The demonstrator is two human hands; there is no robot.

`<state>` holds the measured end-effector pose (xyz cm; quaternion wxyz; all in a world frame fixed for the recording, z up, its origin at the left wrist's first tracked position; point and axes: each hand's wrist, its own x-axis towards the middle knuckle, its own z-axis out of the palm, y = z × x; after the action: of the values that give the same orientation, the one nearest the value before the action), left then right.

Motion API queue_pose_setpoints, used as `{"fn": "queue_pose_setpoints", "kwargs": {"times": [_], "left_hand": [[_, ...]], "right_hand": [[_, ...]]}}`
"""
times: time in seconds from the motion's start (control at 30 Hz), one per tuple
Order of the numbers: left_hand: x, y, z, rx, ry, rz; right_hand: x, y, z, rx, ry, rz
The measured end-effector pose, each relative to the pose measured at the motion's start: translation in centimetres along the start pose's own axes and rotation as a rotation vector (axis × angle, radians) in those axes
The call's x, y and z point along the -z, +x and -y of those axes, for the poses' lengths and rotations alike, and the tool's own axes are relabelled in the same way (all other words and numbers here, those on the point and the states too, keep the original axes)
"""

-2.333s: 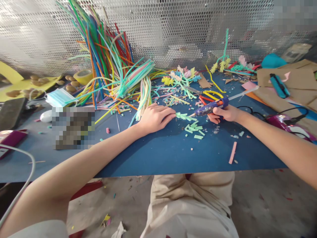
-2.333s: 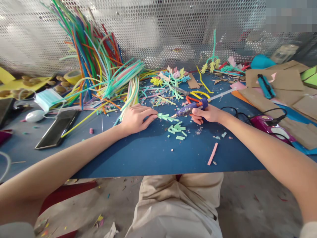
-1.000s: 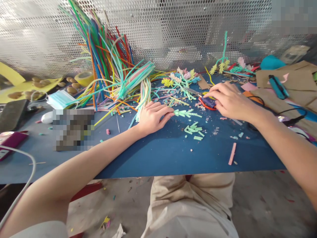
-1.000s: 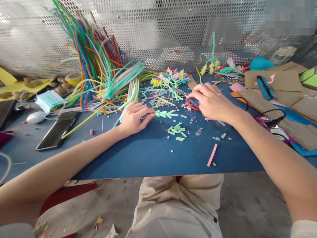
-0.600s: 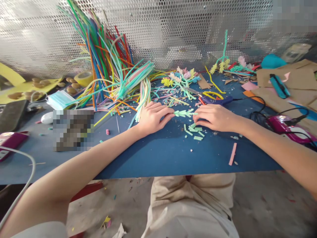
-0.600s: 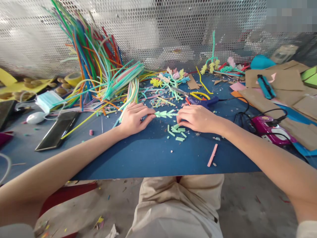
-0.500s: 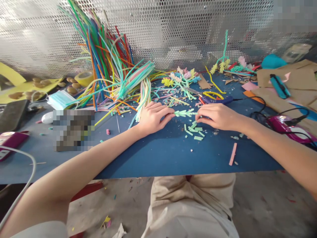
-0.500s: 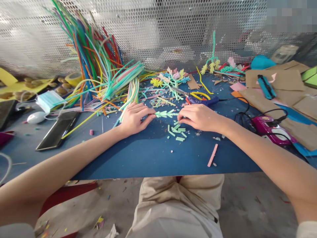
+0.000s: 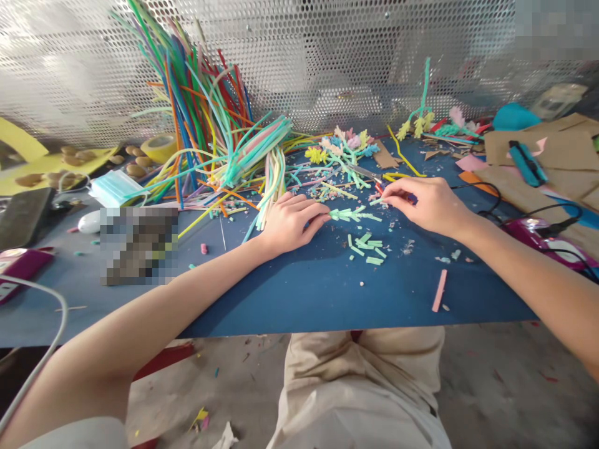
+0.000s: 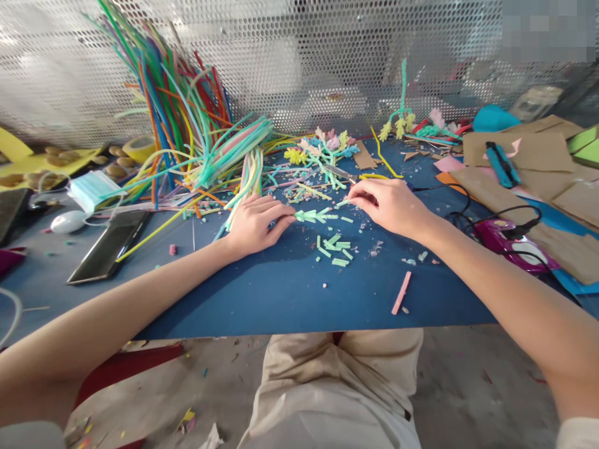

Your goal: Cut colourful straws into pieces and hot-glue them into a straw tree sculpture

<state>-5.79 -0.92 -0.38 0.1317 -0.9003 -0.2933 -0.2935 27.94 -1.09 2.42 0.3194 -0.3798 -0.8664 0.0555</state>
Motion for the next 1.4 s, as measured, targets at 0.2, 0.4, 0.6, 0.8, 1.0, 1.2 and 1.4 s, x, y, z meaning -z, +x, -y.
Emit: {"fn": "queue_pose_setpoints", "kwargs": {"times": [0.2,0.4,0.6,0.8,1.0,1.2,1.4], "left_hand": [[-0.1,0.1,-0.1,-0.024,0.037,0.049],[-0.1,0.2,0.0,-0.035,0.039,0.056],[-0.1,0.2,0.0,-0.05,0.038,0.031],[-0.1,0.2,-0.1,-0.05,0.039,0.024],[-0.1,0.2,0.0,-0.08,0.034,-0.008],[-0.1,0.2,0.0,-0.078,0.029,0.0],[-0.1,0.3,-0.1,-0.061,0.026,0.023]], "right_hand": [[-0.6,-0.4,0.9,-0.041,0.09,-0.114],[-1.2,-0.6,2.5,0.053,0.076,-0.069],[-1.6,-0.4,2.7,0.093,0.042,-0.022],[-1.8,-0.3,2.7,0.128,0.037,-0.023],[-2.3,-0.4,2.8,0.175,0.006,-0.071],[-2.6,-0.3,2.9,0.235,0.008,-0.089],[-2.6,-0.2,3.1,0.239,-0.003,-0.073]]}}
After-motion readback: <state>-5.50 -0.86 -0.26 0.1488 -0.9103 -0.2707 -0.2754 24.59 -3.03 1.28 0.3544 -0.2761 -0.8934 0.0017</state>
